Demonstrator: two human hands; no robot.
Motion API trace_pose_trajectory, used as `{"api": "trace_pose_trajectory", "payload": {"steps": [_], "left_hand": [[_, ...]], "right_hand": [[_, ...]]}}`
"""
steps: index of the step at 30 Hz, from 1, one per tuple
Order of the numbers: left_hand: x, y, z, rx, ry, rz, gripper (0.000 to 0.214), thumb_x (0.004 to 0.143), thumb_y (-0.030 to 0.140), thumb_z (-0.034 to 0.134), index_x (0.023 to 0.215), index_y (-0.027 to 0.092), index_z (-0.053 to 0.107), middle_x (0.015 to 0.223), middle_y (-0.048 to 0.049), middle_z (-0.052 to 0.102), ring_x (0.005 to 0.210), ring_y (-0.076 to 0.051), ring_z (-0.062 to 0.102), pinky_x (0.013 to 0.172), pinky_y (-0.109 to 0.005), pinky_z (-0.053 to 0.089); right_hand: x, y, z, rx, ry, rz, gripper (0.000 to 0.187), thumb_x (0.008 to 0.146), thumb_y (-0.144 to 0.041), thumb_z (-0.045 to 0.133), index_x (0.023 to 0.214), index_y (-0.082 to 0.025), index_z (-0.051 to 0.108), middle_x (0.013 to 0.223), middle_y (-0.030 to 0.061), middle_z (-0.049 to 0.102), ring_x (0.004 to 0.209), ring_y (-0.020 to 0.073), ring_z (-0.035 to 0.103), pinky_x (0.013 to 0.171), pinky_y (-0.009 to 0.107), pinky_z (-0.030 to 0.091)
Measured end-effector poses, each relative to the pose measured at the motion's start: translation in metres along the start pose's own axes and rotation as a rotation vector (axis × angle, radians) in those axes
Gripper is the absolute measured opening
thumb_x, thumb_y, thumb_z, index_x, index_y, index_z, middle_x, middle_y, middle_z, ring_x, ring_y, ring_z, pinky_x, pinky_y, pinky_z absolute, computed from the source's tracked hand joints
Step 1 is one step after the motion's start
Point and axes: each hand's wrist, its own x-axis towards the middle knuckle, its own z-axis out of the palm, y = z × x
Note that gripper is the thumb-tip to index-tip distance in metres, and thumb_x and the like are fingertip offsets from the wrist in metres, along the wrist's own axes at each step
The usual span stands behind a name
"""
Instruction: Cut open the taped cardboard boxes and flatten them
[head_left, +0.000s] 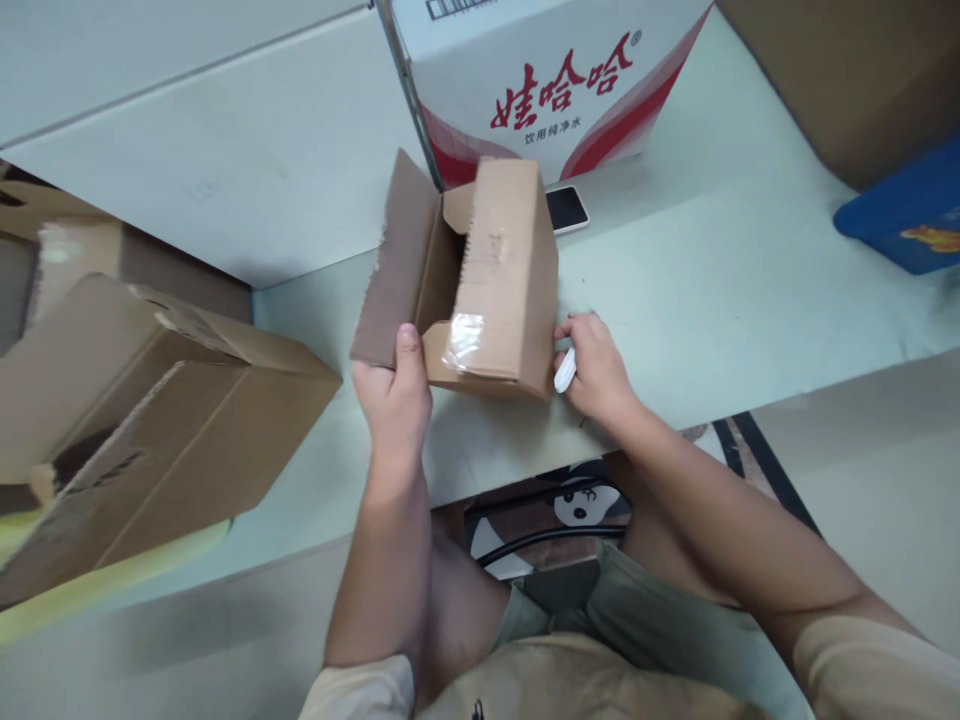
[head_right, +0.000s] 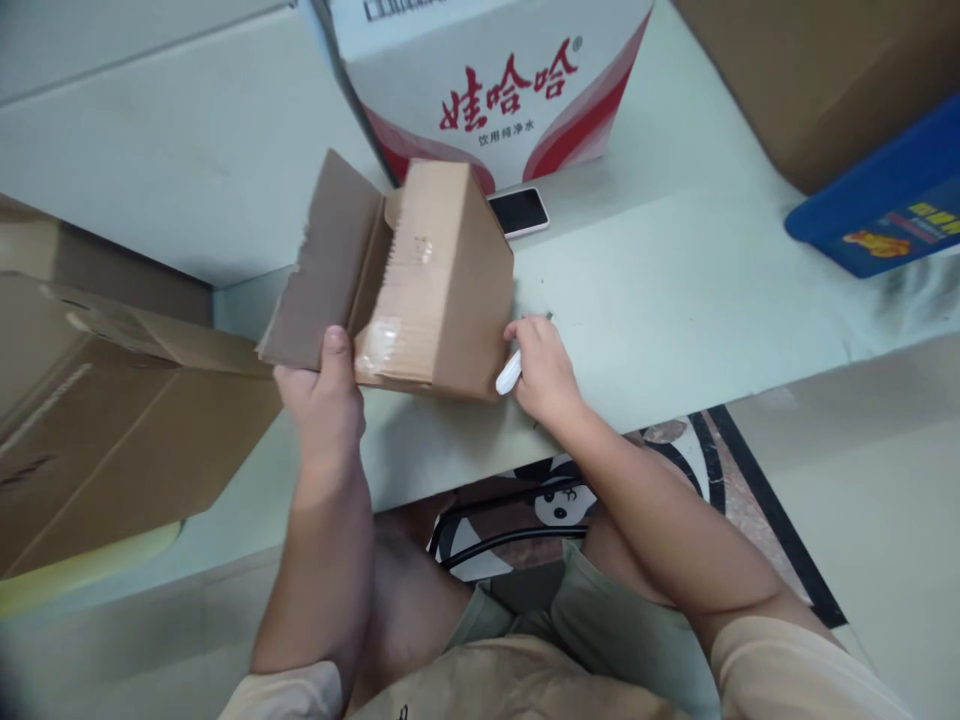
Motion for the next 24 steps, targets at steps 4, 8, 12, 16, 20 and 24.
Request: {"api": "trace_pose_trajectory", "payload": {"steps": [4, 8, 12, 16, 20, 24], "left_hand": [[0.012, -0.015, -0.008, -0.190, 0.255, -0.174, 0.027, 0.091, 0.048, 0.073, 0.104, 0.025, 0.068, 0.111, -0.0047, 0.077, 0.119, -0.023, 0.073, 0.103, -0.037, 0.062], [0.022, -0.019, -0.013, -0.373, 0.270, -0.313, 0.024, 0.084, 0.042, 0.075, 0.101, 0.029, 0.066, 0.104, -0.0012, 0.075, 0.109, -0.023, 0.074, 0.076, -0.034, 0.066], [0.021, -0.015, -0.010, -0.512, 0.245, -0.458, 0.033, 0.076, 0.044, 0.079, 0.100, 0.026, 0.067, 0.097, -0.0017, 0.072, 0.094, -0.021, 0.074, 0.062, -0.027, 0.059], [0.013, -0.008, -0.002, -0.528, 0.131, -0.600, 0.035, 0.075, 0.046, 0.081, 0.097, 0.023, 0.067, 0.079, 0.0005, 0.066, 0.069, -0.015, 0.067, 0.046, -0.021, 0.043], [0.009, -0.002, 0.001, -0.539, 0.033, -0.619, 0.035, 0.078, 0.047, 0.080, 0.102, 0.025, 0.069, 0.085, -0.0010, 0.070, 0.067, -0.015, 0.066, 0.047, -0.023, 0.047], [0.010, 0.005, 0.003, -0.540, -0.010, -0.640, 0.030, 0.075, 0.041, 0.083, 0.095, 0.024, 0.070, 0.076, 0.0007, 0.068, 0.055, -0.012, 0.057, 0.039, -0.020, 0.038]], "right_hand": [[-0.004, 0.000, 0.003, -0.048, -0.104, -0.020, 0.038, 0.077, -0.015, 0.055, 0.114, -0.023, 0.062, 0.116, 0.0155, 0.065, 0.137, 0.0397, 0.056, 0.108, 0.059, 0.052], [-0.006, -0.008, 0.003, -0.116, -0.154, -0.041, 0.053, 0.076, -0.011, 0.054, 0.126, -0.023, 0.063, 0.133, 0.0175, 0.066, 0.151, 0.0450, 0.045, 0.115, 0.071, 0.042], [-0.004, -0.013, 0.000, -0.020, -0.161, -0.105, 0.057, 0.074, -0.013, 0.051, 0.129, -0.023, 0.063, 0.139, 0.0154, 0.066, 0.151, 0.0428, 0.047, 0.120, 0.075, 0.037], [-0.003, -0.013, -0.002, 0.283, -0.103, -0.163, 0.042, 0.087, -0.031, 0.054, 0.128, -0.026, 0.064, 0.131, 0.0129, 0.071, 0.131, 0.0361, 0.064, 0.113, 0.064, 0.052], [-0.010, -0.009, 0.004, 0.457, 0.038, -0.070, 0.047, 0.093, -0.051, 0.061, 0.134, -0.027, 0.062, 0.135, 0.0133, 0.071, 0.130, 0.0340, 0.068, 0.113, 0.060, 0.055], [-0.014, -0.003, 0.002, 0.520, 0.085, -0.034, 0.042, 0.093, -0.064, 0.061, 0.114, -0.028, 0.069, 0.117, 0.0113, 0.077, 0.118, 0.0322, 0.074, 0.109, 0.058, 0.058]]}}
